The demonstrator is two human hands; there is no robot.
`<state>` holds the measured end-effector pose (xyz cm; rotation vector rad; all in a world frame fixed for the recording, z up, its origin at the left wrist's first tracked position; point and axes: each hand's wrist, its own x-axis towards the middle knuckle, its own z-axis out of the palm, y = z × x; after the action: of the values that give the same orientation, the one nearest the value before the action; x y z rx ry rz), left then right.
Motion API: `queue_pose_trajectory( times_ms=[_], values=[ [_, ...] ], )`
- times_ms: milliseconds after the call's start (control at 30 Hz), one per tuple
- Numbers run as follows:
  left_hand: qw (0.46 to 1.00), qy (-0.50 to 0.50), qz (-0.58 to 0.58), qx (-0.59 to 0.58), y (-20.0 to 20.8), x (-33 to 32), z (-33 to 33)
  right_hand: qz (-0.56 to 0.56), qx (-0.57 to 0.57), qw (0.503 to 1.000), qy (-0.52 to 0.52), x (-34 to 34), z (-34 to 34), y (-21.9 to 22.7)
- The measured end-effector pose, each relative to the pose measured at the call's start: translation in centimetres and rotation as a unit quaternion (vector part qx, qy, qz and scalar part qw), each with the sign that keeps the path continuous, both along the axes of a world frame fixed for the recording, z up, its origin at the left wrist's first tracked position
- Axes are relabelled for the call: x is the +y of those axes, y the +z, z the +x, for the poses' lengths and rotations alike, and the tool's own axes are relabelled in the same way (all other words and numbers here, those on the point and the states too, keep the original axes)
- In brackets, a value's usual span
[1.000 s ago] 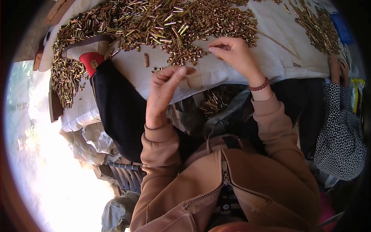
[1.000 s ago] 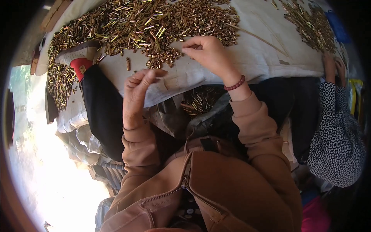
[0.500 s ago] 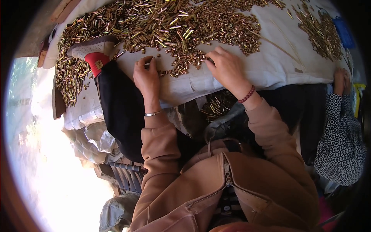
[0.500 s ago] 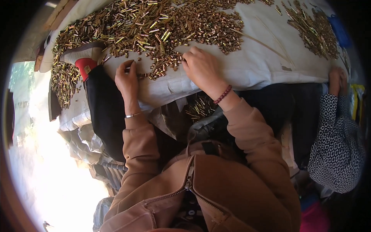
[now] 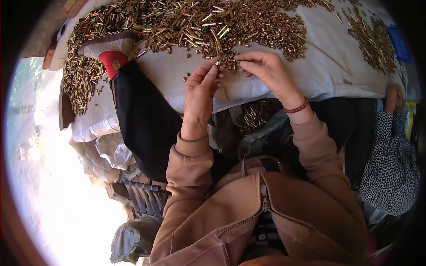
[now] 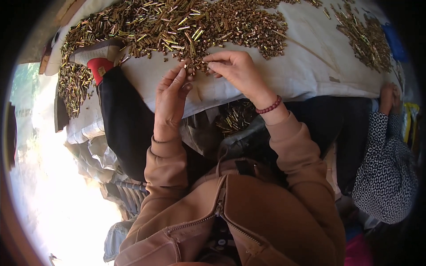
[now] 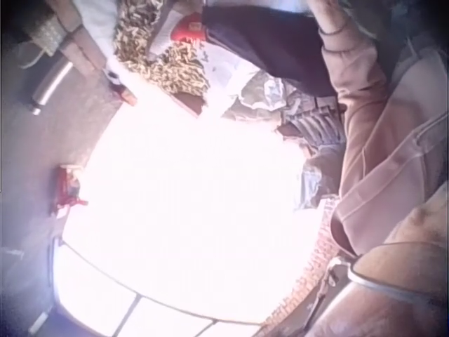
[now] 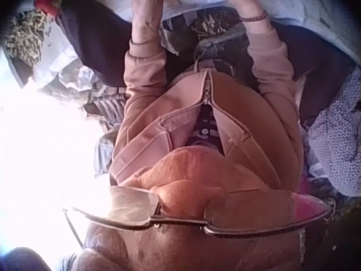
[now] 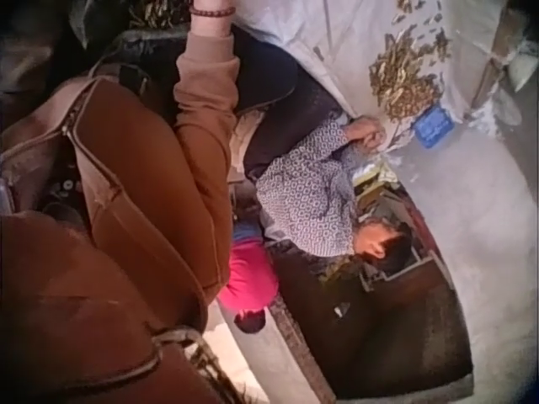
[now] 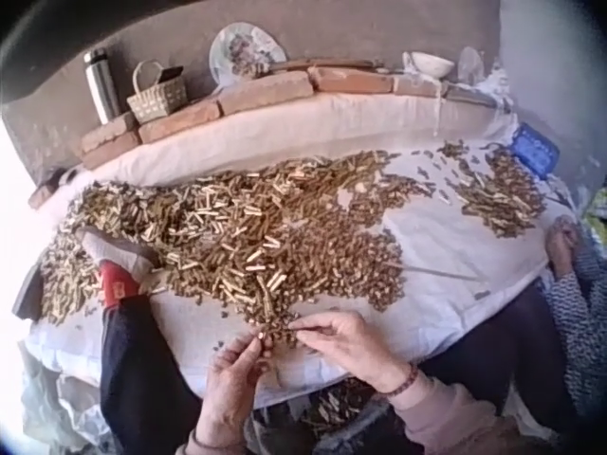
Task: The person assembles metal components by hand, picking small metal pieces from a pile, inserting them into metal casings, and dropping the finished pieces into a bag below.
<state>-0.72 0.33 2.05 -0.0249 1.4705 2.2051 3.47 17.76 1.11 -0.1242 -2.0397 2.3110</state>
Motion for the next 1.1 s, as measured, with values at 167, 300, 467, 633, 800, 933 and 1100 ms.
queue_pose_trajectory(
  times_ms=[167,300,467,633,800,933,1100],
  values=[
    [0.999,-0.042,-0.014,0.006,0.0,0.1,0.1,-0.088,-0.004,0.996,0.011,-0.4,0.4,1.9],
    [0.998,-0.055,-0.002,0.01,0.2,0.3,0.6,-0.144,-0.032,0.989,0.008,-0.3,0.6,2.3],
    [0.996,-0.083,0.019,0.027,-0.1,0.1,0.6,-0.141,-0.027,0.99,0.013,-0.7,0.6,2.3],
    [0.997,-0.059,0.037,-0.01,0.3,0.5,0.9,-0.144,-0.05,0.988,0.012,-0.5,0.7,2.3],
    [0.997,-0.06,0.043,-0.003,0.3,0.6,1.1,-0.152,-0.057,0.987,0.013,-0.5,0.6,2.4],
    [0.997,-0.063,0.025,0.042,0.4,0.6,1.3,-0.168,-0.076,0.983,0.024,-0.3,0.6,2.4],
    [0.996,-0.072,0.036,0.049,0.2,0.3,1.2,-0.186,-0.076,0.978,0.048,-0.5,0.8,2.4]
  ],
)
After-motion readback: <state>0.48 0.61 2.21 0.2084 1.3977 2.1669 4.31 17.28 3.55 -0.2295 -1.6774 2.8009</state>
